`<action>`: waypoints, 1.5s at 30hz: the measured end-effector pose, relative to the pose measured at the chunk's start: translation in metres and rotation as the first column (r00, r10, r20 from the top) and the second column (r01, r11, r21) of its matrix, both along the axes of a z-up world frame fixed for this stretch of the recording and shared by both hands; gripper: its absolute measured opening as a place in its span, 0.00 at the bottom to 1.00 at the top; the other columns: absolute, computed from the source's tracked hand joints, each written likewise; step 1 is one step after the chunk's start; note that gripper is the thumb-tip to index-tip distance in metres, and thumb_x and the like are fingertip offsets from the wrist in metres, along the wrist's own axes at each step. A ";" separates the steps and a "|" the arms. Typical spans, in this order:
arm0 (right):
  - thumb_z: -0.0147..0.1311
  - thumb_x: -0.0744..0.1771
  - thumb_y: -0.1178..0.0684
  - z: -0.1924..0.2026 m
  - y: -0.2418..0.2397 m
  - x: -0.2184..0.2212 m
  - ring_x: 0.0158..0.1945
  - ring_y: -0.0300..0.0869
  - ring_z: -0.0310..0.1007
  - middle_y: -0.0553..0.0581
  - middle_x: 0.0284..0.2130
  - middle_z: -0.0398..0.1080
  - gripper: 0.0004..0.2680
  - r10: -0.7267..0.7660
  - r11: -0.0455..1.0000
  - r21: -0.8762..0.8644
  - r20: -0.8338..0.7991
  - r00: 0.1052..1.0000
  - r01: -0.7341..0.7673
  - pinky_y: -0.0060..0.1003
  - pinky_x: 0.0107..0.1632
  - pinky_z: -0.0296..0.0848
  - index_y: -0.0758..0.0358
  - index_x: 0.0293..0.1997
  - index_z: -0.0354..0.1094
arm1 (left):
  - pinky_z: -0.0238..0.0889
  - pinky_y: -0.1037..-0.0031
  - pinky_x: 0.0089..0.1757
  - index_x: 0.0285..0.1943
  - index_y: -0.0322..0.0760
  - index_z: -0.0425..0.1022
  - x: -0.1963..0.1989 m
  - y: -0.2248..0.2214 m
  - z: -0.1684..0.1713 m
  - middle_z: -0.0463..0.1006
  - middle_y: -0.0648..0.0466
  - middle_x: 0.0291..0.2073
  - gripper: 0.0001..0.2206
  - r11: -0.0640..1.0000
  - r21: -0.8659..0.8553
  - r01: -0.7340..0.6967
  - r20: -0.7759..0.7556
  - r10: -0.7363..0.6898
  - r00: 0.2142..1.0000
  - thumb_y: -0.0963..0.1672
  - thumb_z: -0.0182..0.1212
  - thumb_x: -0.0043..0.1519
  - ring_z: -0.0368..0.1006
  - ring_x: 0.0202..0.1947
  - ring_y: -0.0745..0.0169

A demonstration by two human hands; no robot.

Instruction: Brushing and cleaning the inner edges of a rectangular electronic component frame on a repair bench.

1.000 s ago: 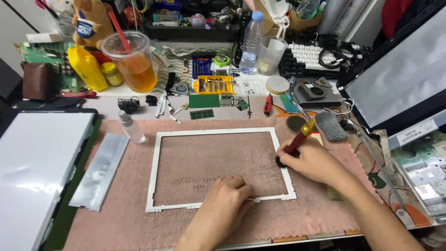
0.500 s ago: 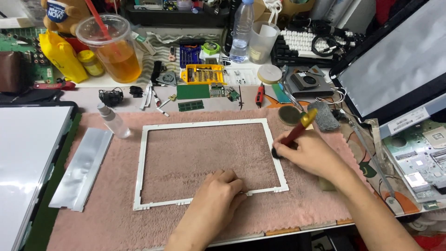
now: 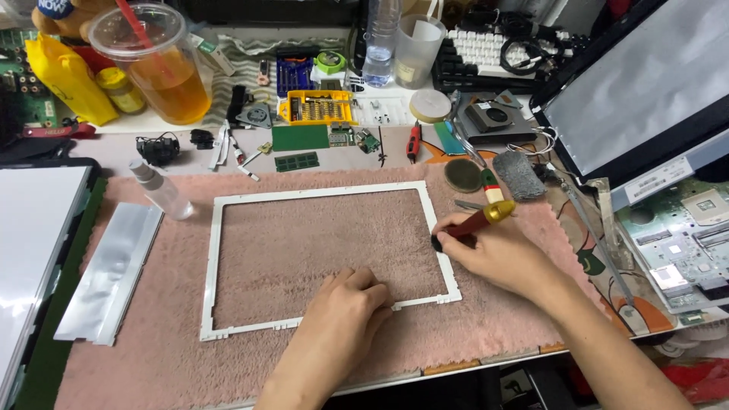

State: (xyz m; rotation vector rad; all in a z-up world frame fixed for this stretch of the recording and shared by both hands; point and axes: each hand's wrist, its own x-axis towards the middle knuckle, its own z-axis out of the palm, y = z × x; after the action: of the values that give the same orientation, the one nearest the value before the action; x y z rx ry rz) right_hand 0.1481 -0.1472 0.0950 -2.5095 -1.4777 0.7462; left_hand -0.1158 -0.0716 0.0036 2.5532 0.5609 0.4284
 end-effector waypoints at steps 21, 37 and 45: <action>0.52 0.74 0.42 0.003 -0.019 -0.011 0.36 0.37 0.81 0.48 0.35 0.85 0.11 0.056 0.996 -0.071 -0.053 0.997 -0.059 0.36 0.42 0.77 0.49 0.47 0.83 | 0.68 0.51 0.43 0.36 0.42 0.82 0.000 -0.002 -0.005 0.79 0.52 0.36 0.09 0.999 0.011 -0.031 0.031 0.031 0.999 0.45 0.68 0.71 0.77 0.39 0.38; 0.61 0.71 0.48 -0.018 -0.073 -0.022 0.44 0.33 0.91 0.45 0.43 0.90 0.09 0.228 0.891 0.412 -0.043 0.973 -0.191 0.29 0.47 0.86 0.53 0.50 0.86 | 0.69 0.50 0.43 0.39 0.43 0.84 -0.001 -0.002 -0.006 0.80 0.53 0.38 0.07 0.999 -0.021 -0.033 0.044 0.034 0.998 0.45 0.68 0.71 0.79 0.39 0.38; 0.59 0.72 0.52 -0.023 -0.090 -0.035 0.38 0.34 0.85 0.47 0.41 0.88 0.08 0.280 0.808 0.527 0.050 0.959 -0.264 0.28 0.45 0.79 0.56 0.52 0.85 | 0.68 0.50 0.43 0.36 0.42 0.82 -0.005 -0.004 0.004 0.81 0.52 0.37 0.08 1.000 -0.018 -0.012 0.095 0.013 0.995 0.44 0.68 0.70 0.79 0.40 0.41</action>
State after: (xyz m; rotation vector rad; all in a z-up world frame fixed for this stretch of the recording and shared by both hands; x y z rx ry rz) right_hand 0.1129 -0.2371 0.0717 -1.8890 -1.7625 0.3318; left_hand -0.1204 -0.0760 0.0075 2.4984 0.5434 0.5441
